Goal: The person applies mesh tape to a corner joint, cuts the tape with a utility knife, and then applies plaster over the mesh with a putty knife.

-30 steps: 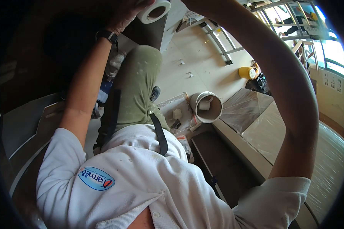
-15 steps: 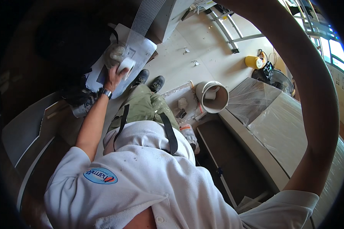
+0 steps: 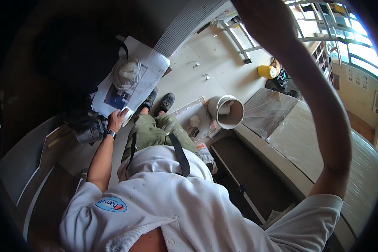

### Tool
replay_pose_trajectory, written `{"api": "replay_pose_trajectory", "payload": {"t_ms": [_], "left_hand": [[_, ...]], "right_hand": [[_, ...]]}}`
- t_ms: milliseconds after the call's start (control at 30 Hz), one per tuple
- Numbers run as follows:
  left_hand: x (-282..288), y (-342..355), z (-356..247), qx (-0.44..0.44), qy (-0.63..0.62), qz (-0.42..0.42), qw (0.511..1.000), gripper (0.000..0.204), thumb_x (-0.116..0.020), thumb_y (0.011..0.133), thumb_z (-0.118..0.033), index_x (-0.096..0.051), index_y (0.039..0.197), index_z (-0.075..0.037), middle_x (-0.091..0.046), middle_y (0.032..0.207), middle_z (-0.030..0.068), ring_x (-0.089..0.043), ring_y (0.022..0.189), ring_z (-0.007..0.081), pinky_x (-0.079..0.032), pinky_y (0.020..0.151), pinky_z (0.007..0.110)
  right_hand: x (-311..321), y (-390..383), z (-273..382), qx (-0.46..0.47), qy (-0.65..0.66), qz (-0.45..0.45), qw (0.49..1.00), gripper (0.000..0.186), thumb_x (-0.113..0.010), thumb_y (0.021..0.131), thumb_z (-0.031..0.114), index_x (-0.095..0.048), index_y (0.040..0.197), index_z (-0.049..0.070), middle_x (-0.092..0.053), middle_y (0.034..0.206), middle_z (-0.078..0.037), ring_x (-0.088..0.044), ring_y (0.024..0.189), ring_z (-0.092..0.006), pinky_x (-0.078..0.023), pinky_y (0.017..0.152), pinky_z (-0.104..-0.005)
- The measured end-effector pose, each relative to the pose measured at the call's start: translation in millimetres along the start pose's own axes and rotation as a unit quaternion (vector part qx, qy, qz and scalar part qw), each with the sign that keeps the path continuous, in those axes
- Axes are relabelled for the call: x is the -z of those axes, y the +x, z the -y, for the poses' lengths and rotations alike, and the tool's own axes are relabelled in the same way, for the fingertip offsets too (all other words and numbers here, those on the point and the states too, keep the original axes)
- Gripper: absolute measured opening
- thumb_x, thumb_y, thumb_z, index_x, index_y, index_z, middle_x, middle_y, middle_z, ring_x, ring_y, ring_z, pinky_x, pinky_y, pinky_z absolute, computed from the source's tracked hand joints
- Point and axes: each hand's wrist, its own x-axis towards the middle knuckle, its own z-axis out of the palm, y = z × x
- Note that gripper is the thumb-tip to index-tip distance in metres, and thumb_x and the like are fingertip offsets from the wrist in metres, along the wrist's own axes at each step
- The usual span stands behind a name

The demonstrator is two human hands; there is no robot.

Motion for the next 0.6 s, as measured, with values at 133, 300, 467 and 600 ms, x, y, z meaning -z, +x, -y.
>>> {"api": "replay_pose_trajectory", "payload": {"t_ms": [133, 300, 467, 600], "left_hand": [[-2.6, 9.0, -4.6, -0.004, -0.011, -0.027, 1.0, 0.083, -0.054, 0.085, -0.085, -0.061, 0.074, -0.002, -0.063, 0.074, 0.0263, -0.059, 0.075, 0.0508, -0.044, 0.064, 0.053], [4.5, 16.8, -24.7, -0.006, -0.057, -0.025, 0.998, 0.08, -0.056, 0.089, -0.08, -0.061, 0.074, -0.001, -0.061, 0.074, 0.0274, -0.058, 0.076, 0.0516, -0.043, 0.063, 0.053], [5.3, 28.4, -46.7, -0.039, -0.072, -0.058, 0.995, 0.066, -0.068, 0.091, -0.062, -0.061, 0.073, 0.0, -0.061, 0.075, 0.0278, -0.058, 0.075, 0.0516, -0.043, 0.061, 0.051], [3.0, 33.9, -55.6, -0.051, -0.078, -0.088, 0.992, 0.064, -0.066, 0.095, -0.059, -0.056, 0.07, -0.001, -0.059, 0.067, 0.0238, -0.057, 0.066, 0.0463, -0.042, 0.058, 0.048]], "right_hand": [[3.0, 5.8, 53.3, -0.039, 0.119, 0.073, 0.989, 0.044, -0.058, 0.089, 0.013, -0.063, 0.127, -0.008, -0.053, 0.146, -0.023, -0.039, 0.148, -0.0359, -0.023, 0.126, -0.0583], [-39.4, 5.6, 145.2, -0.029, 0.159, 0.166, 0.973, 0.059, -0.056, 0.089, 0.016, -0.05, 0.145, -0.002, -0.043, 0.154, -0.014, -0.028, 0.151, -0.0301, -0.021, 0.126, -0.0453], [-90.0, -13.8, 213.9, -0.099, 0.308, 0.121, 0.938, 0.058, -0.052, 0.091, 0.013, -0.05, 0.144, -0.008, -0.041, 0.158, -0.02, -0.028, 0.153, -0.0315, -0.022, 0.126, -0.0431], [-91.4, -14.3, 224.0, -0.08, 0.324, 0.136, 0.933, 0.054, -0.05, 0.097, 0.017, -0.05, 0.147, -0.005, -0.038, 0.162, -0.017, -0.025, 0.156, -0.0302, -0.019, 0.129, -0.0431]]}}
